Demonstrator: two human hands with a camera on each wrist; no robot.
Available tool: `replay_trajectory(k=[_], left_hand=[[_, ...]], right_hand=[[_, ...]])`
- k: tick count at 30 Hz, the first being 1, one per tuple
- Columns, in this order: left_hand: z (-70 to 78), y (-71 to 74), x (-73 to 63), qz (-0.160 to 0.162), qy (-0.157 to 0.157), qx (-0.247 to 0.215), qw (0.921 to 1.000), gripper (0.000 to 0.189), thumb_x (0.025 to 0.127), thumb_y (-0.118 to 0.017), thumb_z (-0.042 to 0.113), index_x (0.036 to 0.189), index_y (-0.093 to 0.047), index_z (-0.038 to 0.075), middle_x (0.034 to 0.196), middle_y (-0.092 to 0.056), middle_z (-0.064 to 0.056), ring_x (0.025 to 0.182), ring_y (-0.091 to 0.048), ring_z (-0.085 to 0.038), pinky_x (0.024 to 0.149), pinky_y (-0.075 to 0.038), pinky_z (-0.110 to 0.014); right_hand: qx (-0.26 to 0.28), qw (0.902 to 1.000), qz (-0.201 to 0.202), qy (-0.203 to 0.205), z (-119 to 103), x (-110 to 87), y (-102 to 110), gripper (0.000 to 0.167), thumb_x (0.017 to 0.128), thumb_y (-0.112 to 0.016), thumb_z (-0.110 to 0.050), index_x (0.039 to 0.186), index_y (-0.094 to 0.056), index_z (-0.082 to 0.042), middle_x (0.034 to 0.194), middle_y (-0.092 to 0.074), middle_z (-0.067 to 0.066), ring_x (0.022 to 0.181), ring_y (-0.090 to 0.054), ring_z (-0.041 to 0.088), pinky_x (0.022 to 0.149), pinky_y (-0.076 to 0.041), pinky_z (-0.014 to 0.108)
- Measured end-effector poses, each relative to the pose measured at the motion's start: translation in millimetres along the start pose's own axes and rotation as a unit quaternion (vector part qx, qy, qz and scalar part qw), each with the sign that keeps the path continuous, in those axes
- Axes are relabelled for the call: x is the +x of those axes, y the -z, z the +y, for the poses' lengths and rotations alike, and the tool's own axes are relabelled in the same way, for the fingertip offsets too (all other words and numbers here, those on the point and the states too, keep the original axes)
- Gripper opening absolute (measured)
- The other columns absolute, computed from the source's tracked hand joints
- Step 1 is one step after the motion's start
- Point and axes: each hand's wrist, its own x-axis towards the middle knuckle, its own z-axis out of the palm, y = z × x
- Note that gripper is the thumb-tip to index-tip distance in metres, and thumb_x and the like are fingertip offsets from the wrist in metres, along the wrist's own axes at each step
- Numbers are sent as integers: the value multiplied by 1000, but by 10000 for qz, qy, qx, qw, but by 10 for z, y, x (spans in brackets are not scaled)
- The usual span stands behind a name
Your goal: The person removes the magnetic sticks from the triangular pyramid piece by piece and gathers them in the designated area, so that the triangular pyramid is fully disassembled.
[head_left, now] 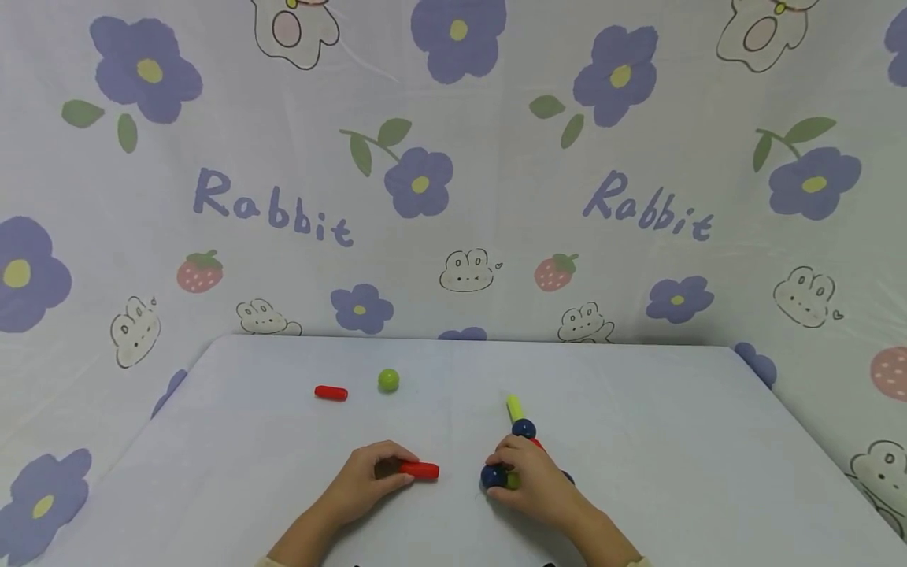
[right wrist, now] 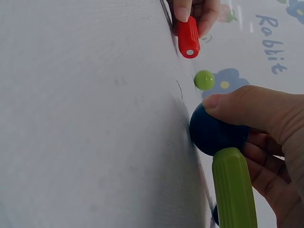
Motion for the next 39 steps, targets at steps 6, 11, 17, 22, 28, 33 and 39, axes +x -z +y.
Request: replay_trajectory(k=[6, 11, 17, 22, 28, 33, 39], left_hand=[[-16, 61, -3, 28, 96, 244, 9997, 18, 82, -71, 20, 100, -68, 23, 97, -67, 10, 95, -58, -5, 90, -48, -24], [-82, 211, -6, 147, 132, 896, 9958, 29, 80, -71, 16, 109, -68, 18, 100, -67, 10, 100, -59, -11, 94, -48, -34], [-185, 431, 5, 218, 287, 1482, 9883, 26, 79, -71, 11, 105, -69, 16, 100, -66, 7, 98, -59, -15, 90, -51, -36], [-216, 637, 13, 364, 714, 1802, 9804, 24, 77, -72, 5, 99, -68, 15, 99, -66, 4, 100, -59, -18, 93, -48, -43], [-217, 891, 8, 297, 892, 2634, 9601, 23, 78, -70, 4, 100, -68, 9, 100, -68, -3, 99, -61, -24, 91, -49, -46], [-222, 1099, 30, 312, 1057, 3222, 9402, 24, 79, -69, 3, 102, -67, 6, 100, -68, -8, 96, -61, -27, 88, -50, -47], [-306, 1227, 78, 295, 1029, 3420, 9336, 22, 79, -67, -1, 101, -66, 4, 99, -67, -12, 95, -60, -30, 88, -50, -49]], right_hand=[[-21, 10000, 17, 32, 26, 1, -6, 27, 79, -74, -21, 101, -67, -8, 99, -55, -5, 92, -55, 10, 86, -51, 34], [-19, 9999, 41, 109, 49, 3, -22, 27, 79, -74, -20, 101, -67, -7, 99, -55, -5, 93, -55, 10, 86, -51, 34], [-57, 9999, 21, 111, 55, -12, -24, 27, 79, -74, -20, 102, -67, -8, 100, -55, -5, 92, -55, 10, 86, -51, 33], [-21, 9999, 69, 155, 43, -20, -22, 27, 79, -74, -19, 102, -67, -7, 100, -55, -4, 94, -55, 11, 87, -51, 32], [2, 9999, 4, 134, 61, -5, -36, 28, 80, -73, -21, 103, -67, -7, 101, -55, -4, 94, -54, 10, 87, -51, 32], [28, 10000, -30, 18, 68, 6, -36, 28, 80, -73, -22, 104, -67, -9, 101, -54, -6, 94, -54, 8, 88, -51, 32], [3, 10000, -25, -30, 67, -1, -26, 28, 79, -74, -22, 103, -66, -10, 101, -55, -6, 93, -53, 8, 88, -51, 33]])
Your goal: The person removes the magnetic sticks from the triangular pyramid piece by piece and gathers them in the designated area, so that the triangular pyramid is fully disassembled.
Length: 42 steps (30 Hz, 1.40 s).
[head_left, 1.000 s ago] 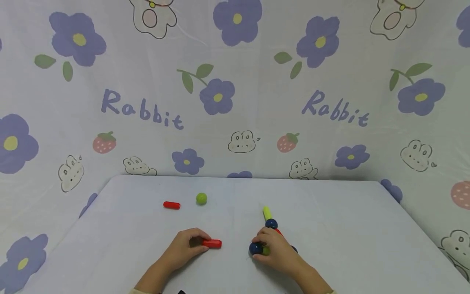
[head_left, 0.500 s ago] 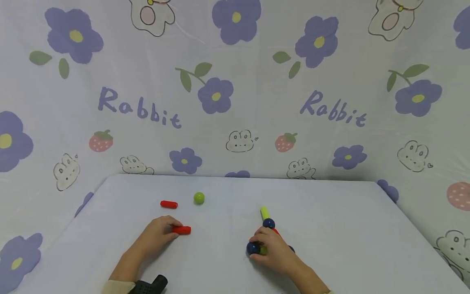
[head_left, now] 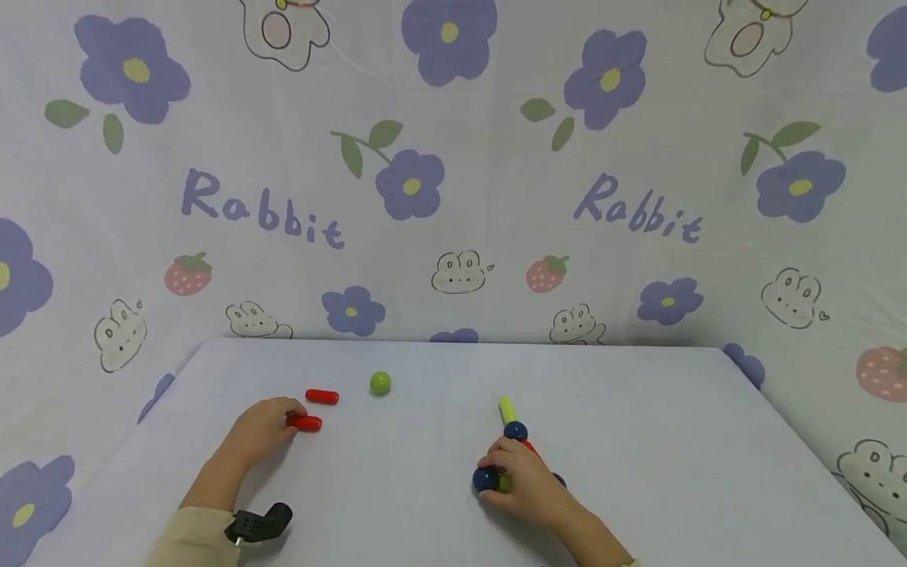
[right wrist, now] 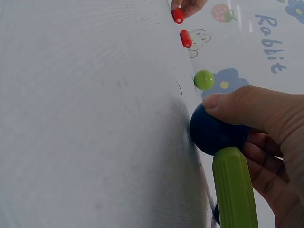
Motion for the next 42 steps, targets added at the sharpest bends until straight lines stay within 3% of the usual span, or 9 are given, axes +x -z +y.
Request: replay_trajectory(k=[8, 13, 24, 29, 33, 38, 42], left_hand=[[1, -82, 109, -13, 108, -141, 9998, 32, 79, -66, -5, 111, -63, 0, 110, -65, -18, 108, -57, -37, 93, -46, -51], [60, -76, 135, -1, 234, -216, 9995, 33, 79, -64, -7, 111, -62, -3, 109, -64, -20, 107, -57, -37, 93, -46, -51], [38, -77, 148, 17, 154, -30, 9999, 35, 78, -66, -5, 113, -60, -4, 110, -63, -20, 106, -57, -37, 93, -46, -51], [61, -58, 107, 16, 212, -108, 9997, 38, 78, -68, -3, 115, -59, -5, 114, -61, -23, 110, -54, -40, 95, -44, -52], [83, -65, 43, 41, 303, -296, 9991, 39, 79, -67, 0, 117, -57, -5, 118, -59, -24, 114, -51, -42, 96, -43, -53], [77, -94, -16, 252, 299, -405, 9984, 44, 82, -65, 2, 123, -53, -5, 124, -56, -25, 118, -48, -42, 99, -41, -54], [79, -111, -50, 707, 91, -353, 9968, 52, 80, -67, 3, 129, -49, -3, 126, -55, -24, 119, -49, -41, 98, -41, -54]], right_hand=[[27, 9999, 24, 94, -1, -13, 17, 27, 79, -74, -22, 102, -66, -9, 99, -55, -6, 92, -53, 8, 86, -51, 30], [74, 9999, 12, 87, -2, -9, 13, 28, 79, -74, -23, 102, -66, -9, 99, -54, -6, 92, -53, 8, 86, -51, 30], [284, 9996, 43, 76, 3, -15, 24, 31, 78, -75, -20, 104, -66, -7, 100, -56, -5, 92, -57, 9, 84, -52, 29], [628, 9980, 14, 107, 54, -53, 144, 33, 75, -76, -14, 105, -65, -5, 100, -58, -2, 93, -61, 16, 84, -52, 31], [679, 9974, 63, -227, 148, -90, 302, 27, 75, -76, -13, 100, -67, -9, 98, -60, 0, 93, -57, 18, 85, -52, 38], [456, 9966, 36, -681, 256, -149, 467, 18, 76, -74, -10, 93, -69, -7, 94, -61, 2, 85, -55, 15, 75, -53, 31], [423, 9968, -237, -637, 303, -164, 517, 15, 82, -67, -8, 96, -70, -4, 93, -61, 3, 77, -52, 12, 63, -48, 20]])
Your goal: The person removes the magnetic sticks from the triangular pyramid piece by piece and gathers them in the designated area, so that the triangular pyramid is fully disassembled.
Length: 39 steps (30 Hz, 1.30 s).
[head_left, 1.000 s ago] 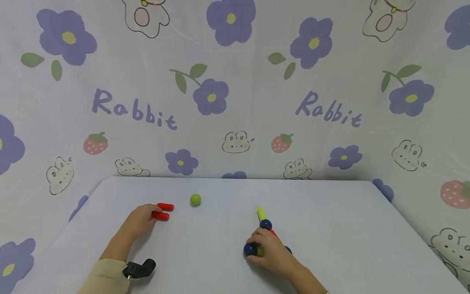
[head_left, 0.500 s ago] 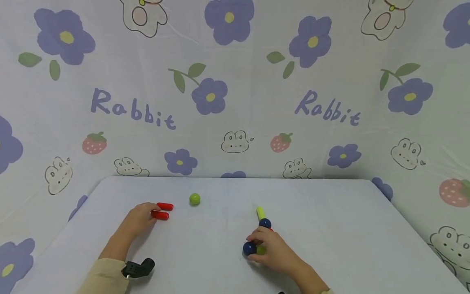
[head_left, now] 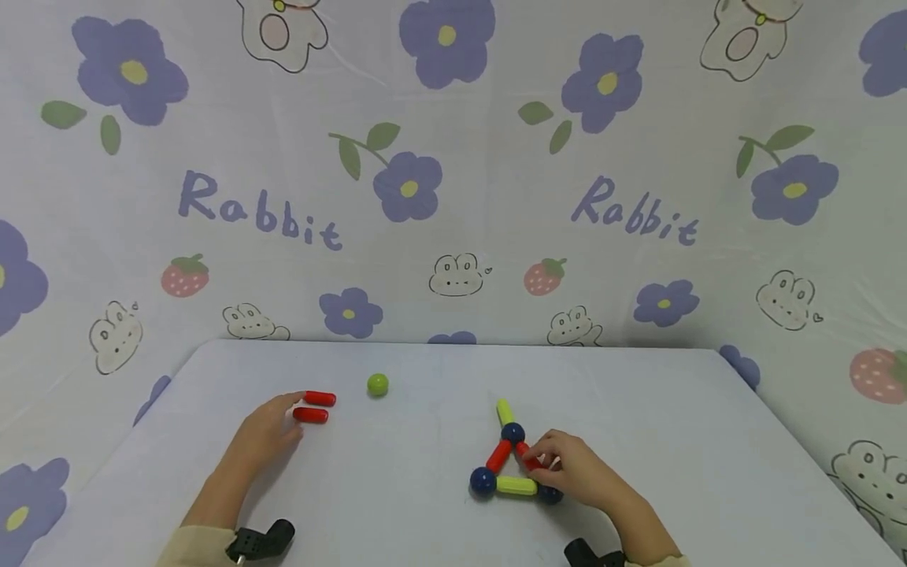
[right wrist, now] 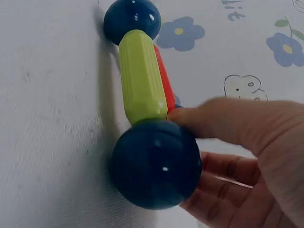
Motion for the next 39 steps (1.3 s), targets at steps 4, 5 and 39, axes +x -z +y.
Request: replay_trajectory(k=[4, 5, 39], left_hand=[[101, -59, -35, 866, -888, -21, 9923, 51, 73, -75, 2, 121, -57, 0, 113, -64, -18, 107, -59, -33, 91, -49, -47], [145, -83, -45, 1053, -1136, -31, 9879, 50, 72, -77, 2, 119, -59, 0, 110, -66, -16, 103, -62, -31, 89, -50, -45], [1920, -774, -502, -312, -2310, -557, 9709, 27, 77, -75, 28, 98, -64, 14, 96, -57, 4, 87, -53, -5, 81, -50, -17]], right_hand=[[-25, 9999, -153, 72, -23, 7, -7, 16, 85, -61, -4, 98, -71, -3, 86, -60, 1, 73, -48, 11, 59, -43, 18], [-1, 9998, -196, 67, -36, 9, -15, 17, 85, -61, -3, 99, -71, -3, 84, -59, 1, 72, -48, 11, 58, -43, 18], [-249, 9994, -8, 254, -444, 79, -495, 10, 77, -74, -8, 85, -68, -6, 67, -54, -6, 61, -45, 7, 54, -40, 18]])
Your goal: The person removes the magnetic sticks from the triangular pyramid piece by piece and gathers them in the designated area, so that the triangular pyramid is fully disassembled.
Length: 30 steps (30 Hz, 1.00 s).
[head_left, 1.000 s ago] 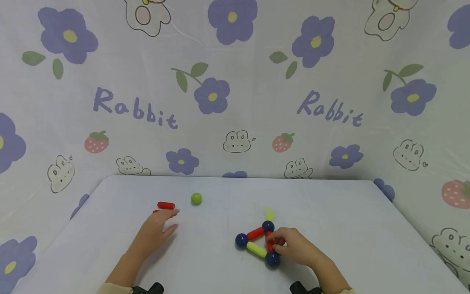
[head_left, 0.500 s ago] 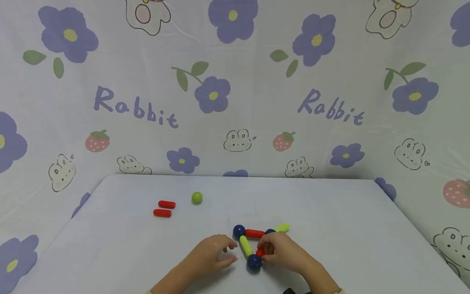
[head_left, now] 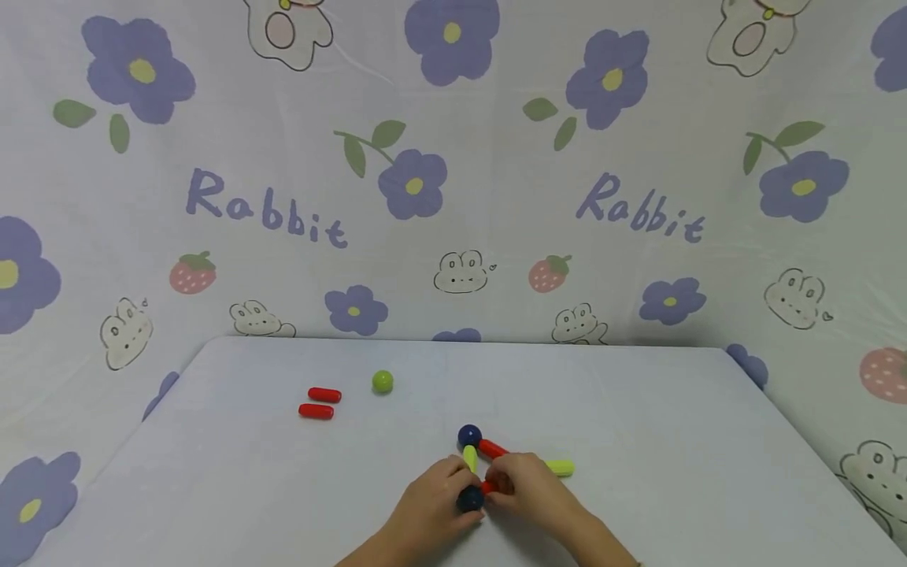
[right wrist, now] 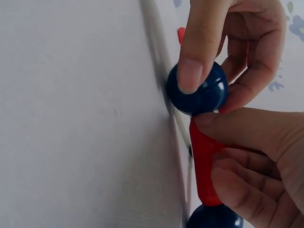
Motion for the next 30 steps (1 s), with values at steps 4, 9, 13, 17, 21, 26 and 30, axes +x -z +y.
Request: replay_trajectory(k=[4, 9, 13, 17, 21, 26, 30], left_hand=[[-49, -33, -28, -59, 281, -333, 9990, 31, 77, -76, 27, 102, -63, 13, 98, -54, 5, 87, -53, -2, 82, -51, -17], [-77, -45, -25, -173, 789, -884, 9928, 35, 78, -75, 26, 106, -60, 12, 100, -53, 4, 89, -55, -2, 85, -52, -20], [-79, -45, -34, -15, 855, -847, 9927, 37, 77, -76, 25, 106, -60, 10, 101, -60, 1, 91, -58, -7, 84, -53, -25], [-73, -45, -31, 6, 955, -838, 9919, 39, 77, -75, 25, 108, -60, 8, 102, -65, -2, 93, -61, -10, 85, -53, -29], [-69, -45, -23, -118, 1123, -1067, 9879, 39, 79, -74, 25, 110, -60, 8, 106, -66, -3, 97, -61, -13, 87, -53, -32], [-95, -23, -23, -127, 1364, -1135, 9840, 37, 81, -72, 22, 112, -60, 7, 110, -65, -5, 103, -61, -17, 90, -51, -36], [-137, -16, -20, -84, 1576, -1080, 9815, 37, 82, -71, 22, 113, -60, 7, 111, -65, -6, 105, -60, -19, 91, -51, -37]], right_hand=[[-565, 9979, 292, 135, -45, -8, -20, 13, 73, -77, -10, 83, -70, -8, 79, -54, -5, 72, -49, 8, 68, -50, 22], [-1106, 9917, 519, 403, -43, -15, -42, 15, 72, -77, -7, 85, -71, -9, 89, -61, -2, 86, -53, 13, 83, -53, 33], [-1329, 9876, 630, 542, -30, -10, -49, 14, 73, -75, -5, 86, -72, -9, 85, -64, -4, 81, -52, 10, 79, -53, 29], [-1356, 9879, 586, 480, -33, -13, -37, 14, 74, -75, -5, 87, -72, -10, 82, -64, -5, 81, -51, 10, 79, -53, 28], [-1268, 9907, 380, 307, -34, -11, -21, 15, 75, -75, -6, 89, -72, -11, 81, -65, -7, 81, -50, 9, 79, -53, 28], [-1177, 9907, 201, 656, -18, -12, -3, 14, 74, -75, -5, 86, -72, -12, 82, -64, -8, 80, -50, 8, 77, -52, 26], [-1174, 9873, 68, 1069, 7, -11, -5, 11, 75, -76, -8, 84, -72, -13, 84, -64, -7, 81, -51, 8, 75, -50, 24]])
